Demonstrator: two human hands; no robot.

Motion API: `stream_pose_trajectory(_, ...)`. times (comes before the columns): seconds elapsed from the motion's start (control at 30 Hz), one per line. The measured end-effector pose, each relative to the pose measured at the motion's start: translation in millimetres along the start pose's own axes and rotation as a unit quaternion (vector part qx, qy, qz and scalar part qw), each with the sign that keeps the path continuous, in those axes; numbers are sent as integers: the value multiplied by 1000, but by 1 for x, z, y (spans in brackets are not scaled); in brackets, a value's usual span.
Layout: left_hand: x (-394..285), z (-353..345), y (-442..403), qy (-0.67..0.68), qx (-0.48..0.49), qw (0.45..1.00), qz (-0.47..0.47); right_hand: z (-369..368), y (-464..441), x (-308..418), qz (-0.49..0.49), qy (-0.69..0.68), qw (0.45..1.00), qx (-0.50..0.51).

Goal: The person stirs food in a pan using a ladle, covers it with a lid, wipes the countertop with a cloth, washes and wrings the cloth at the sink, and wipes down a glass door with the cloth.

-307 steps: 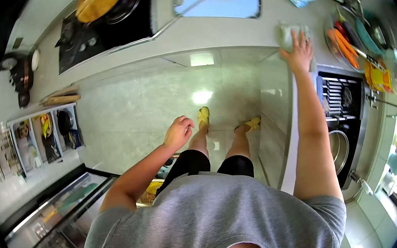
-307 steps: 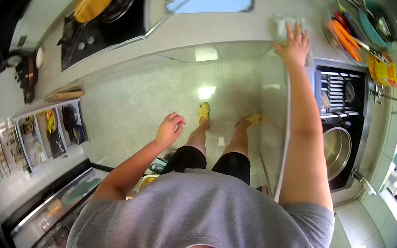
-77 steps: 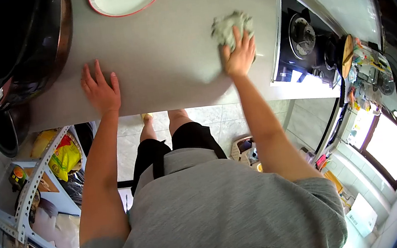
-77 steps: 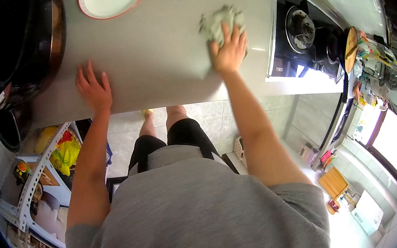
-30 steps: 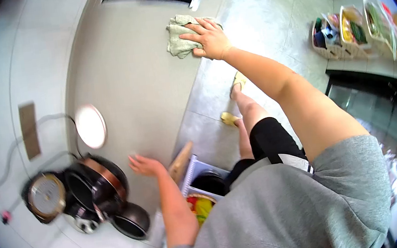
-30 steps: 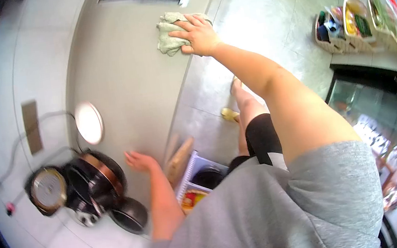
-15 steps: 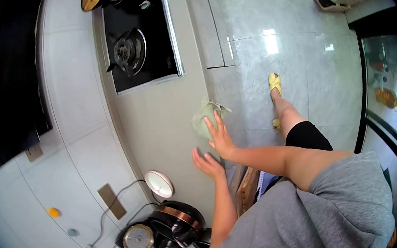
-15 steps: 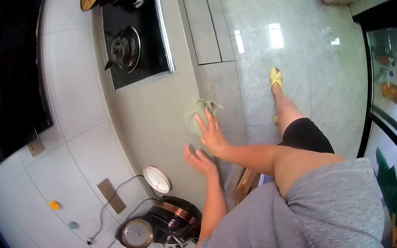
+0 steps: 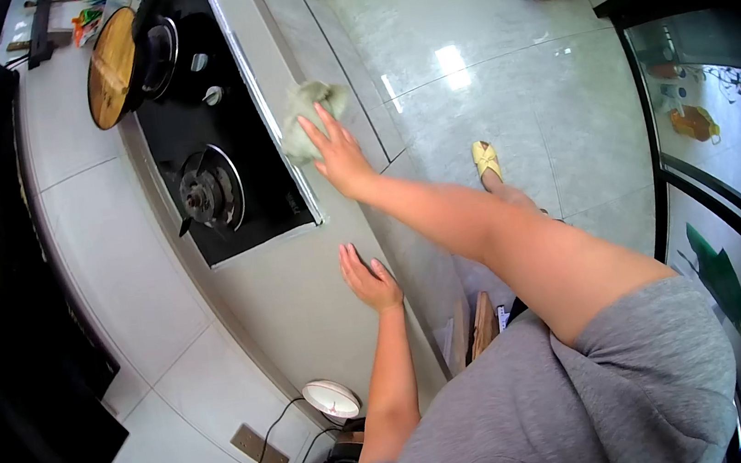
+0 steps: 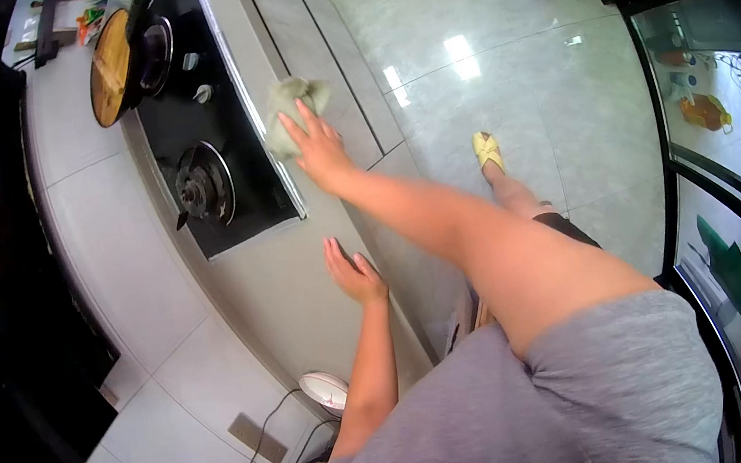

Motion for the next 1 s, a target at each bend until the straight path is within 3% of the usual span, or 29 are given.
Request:
stream_pose_trajectory(0.23,-6,0,-5,-23,18,999,-14,9,-154,-28,-13,75,997,-24)
stream_pose_trajectory(0.37,-7,1,0,-28,9,1000,-11,6,-159,-32,-22,101,995,4)
stream_pose_trajectory(0.47,-10,3,-1,-31,5,999,-20,1,-89,-29,22,35,998,53)
stream_pose_trajectory(0.57,-15,4,1,-35,-9,999,-28,-8,21,-26,75,-116,988,75)
stream_pose_trajectory(0.63,-18,6,1,-22,-23,998,-46,-13,94,-35,52,-206,972,105)
stream_pose_trajectory(0.7,-13,5,5,-23,-35,999,-29,-7,172,-49,-153,-439,862,203)
stream_pose_trajectory(0.73,-15,5,9,-5,-36,998,-48,-2,212,-62,-216,-448,830,252)
stream_pose_trajectory(0.8,-10,3,10,-30,-29,998,-36,71,279,-58,-377,-474,752,261)
stream_pose_trajectory(0.93,7,-9,9,-28,-27,997,-72,234,358,-105,-415,-582,694,85)
stream_pose_trajectory(1.0,8,-14,8,-43,-29,995,-88,350,397,-98,-372,-626,683,-49)
Point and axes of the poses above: each hand's wrist, its own y-axis away from the middle knuckle, its own z-axis out of the back of the hand, x = y × z, the point moved 7 cm from there along -y, towards the middle knuckle, and after that the axes turned 10 degrees about z, right-handed, at the moved point
